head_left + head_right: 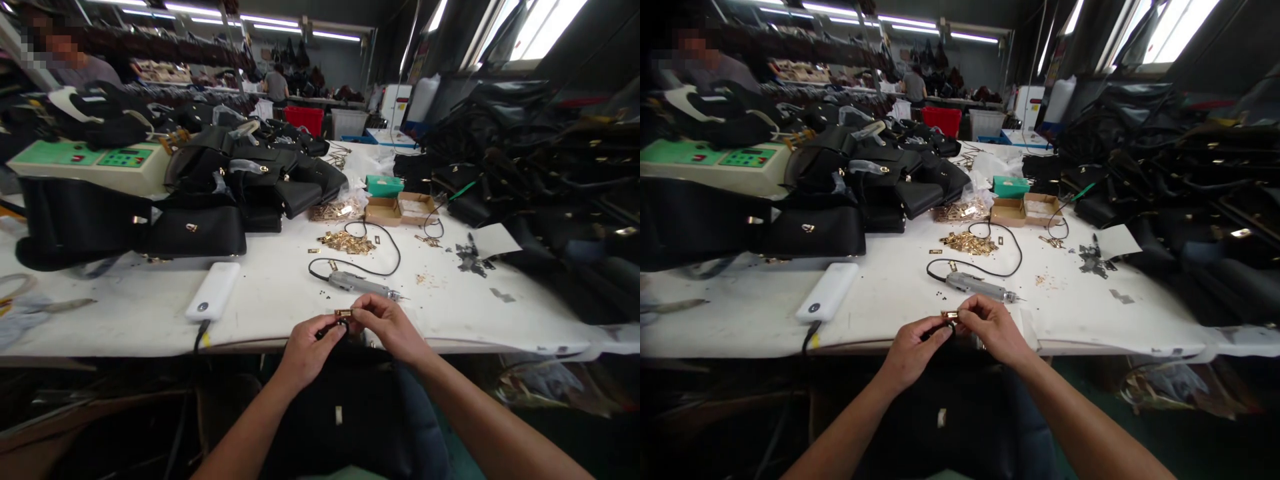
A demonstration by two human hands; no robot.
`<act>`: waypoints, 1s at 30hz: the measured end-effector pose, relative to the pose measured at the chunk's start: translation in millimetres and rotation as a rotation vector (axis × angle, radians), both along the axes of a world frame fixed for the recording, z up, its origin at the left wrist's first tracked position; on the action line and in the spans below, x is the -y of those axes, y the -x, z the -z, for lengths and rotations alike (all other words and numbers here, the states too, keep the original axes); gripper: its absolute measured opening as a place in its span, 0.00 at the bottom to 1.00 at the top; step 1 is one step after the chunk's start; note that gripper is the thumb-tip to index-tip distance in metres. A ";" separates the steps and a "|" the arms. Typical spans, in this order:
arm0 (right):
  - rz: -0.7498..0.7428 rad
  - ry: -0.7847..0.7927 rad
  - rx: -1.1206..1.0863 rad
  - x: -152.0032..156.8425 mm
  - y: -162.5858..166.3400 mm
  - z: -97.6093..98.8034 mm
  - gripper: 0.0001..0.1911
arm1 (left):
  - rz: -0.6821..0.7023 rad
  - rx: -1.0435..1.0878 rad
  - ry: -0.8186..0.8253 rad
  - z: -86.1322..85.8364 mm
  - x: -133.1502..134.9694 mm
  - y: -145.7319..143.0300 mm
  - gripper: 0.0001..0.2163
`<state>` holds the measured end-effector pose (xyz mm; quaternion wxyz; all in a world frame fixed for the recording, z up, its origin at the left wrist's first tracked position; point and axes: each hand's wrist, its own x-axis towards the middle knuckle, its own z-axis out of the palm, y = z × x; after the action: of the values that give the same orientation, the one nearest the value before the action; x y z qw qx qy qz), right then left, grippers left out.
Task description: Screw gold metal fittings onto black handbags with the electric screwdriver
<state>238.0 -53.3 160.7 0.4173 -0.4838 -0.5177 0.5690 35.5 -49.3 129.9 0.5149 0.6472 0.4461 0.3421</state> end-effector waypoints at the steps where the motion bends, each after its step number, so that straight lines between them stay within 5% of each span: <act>1: -0.042 0.014 0.031 0.5 -1.8 1.2 0.12 | 0.007 0.006 -0.012 -0.2 -0.5 -0.8 0.15; 7: -0.174 -0.047 0.389 -2.0 -4.1 -4.4 0.04 | -0.035 0.002 -0.026 3.2 -1.8 -2.4 0.13; 13: -0.211 -0.137 0.556 -5.4 -1.1 -19.9 0.09 | -0.036 -0.002 0.005 2.6 -2.9 -2.0 0.13; 23: 0.044 -0.069 0.356 2.6 10.5 -4.5 0.10 | -0.075 -0.018 0.008 1.7 -2.3 -3.1 0.12; 30: 0.073 -0.028 0.319 1.8 15.2 -7.8 0.10 | -0.104 0.015 0.020 -4.3 -1.4 -4.7 0.11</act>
<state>222.8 -55.1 168.5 0.3568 -0.5807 -0.5674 0.4621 40.2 -47.9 134.2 0.5062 0.6153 0.4787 0.3688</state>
